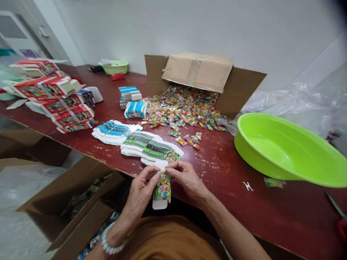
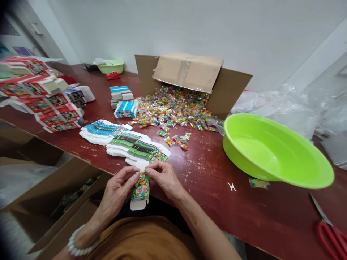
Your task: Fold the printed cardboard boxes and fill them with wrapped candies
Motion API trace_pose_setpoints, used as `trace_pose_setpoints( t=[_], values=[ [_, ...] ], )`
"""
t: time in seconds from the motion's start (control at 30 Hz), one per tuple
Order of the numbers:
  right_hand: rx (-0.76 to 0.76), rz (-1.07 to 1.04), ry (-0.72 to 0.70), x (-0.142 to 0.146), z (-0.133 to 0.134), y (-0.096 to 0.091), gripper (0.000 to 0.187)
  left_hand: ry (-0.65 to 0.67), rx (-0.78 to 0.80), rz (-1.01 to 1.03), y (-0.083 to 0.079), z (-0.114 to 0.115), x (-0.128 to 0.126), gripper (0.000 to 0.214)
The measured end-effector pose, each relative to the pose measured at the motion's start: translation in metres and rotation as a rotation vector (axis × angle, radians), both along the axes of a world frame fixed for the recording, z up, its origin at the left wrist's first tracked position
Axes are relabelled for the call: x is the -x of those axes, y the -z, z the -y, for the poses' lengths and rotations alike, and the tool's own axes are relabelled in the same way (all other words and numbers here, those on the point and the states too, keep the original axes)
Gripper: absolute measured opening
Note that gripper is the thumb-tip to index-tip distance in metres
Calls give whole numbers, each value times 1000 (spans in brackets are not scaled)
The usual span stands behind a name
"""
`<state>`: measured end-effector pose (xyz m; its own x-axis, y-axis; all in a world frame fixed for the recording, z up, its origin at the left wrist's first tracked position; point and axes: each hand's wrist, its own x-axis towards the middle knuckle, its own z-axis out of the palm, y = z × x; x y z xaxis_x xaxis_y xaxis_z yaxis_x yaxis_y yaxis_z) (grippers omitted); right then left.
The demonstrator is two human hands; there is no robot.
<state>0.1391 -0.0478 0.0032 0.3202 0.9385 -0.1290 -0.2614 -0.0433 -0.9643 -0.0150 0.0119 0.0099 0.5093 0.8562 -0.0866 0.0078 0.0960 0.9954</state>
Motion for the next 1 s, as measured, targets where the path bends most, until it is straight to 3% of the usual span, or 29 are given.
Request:
trace_pose_setpoints(
  t=[0.13, 0.2, 0.3, 0.4, 0.5, 0.57, 0.7, 0.87, 1.0],
  values=[
    [-45, -58, -29, -6, -6, 0, 40, 25, -75, -35, 3, -1, -1, 24],
    [-90, -5, -62, -6, -8, 2, 36, 4, -23, 21, 3, -1, -1, 31],
    [-145, 94, -43, -3, -7, 6, 20, -48, 180, 118, 1, 3, -2, 49],
    [-174, 184, 16, 0, -3, 9, 18, 73, 463, 150, -2, 8, -2, 54],
    [-159, 335, -56, 1, 2, 6, 19, 150, 642, 124, 0, 12, -4, 56],
    [-129, 306, -123, -1, 2, 2, 22, 119, 641, 114, 2, 13, -6, 57],
    [-64, 136, -196, -3, -5, -5, 21, 126, 492, 107, 5, 11, -10, 61],
    [23, -24, -235, -6, -12, -7, 23, 159, 423, 74, 5, 8, -10, 65],
    [-19, 49, -244, -7, -7, -8, 24, 145, 435, 54, 6, 8, -8, 66]
  ],
)
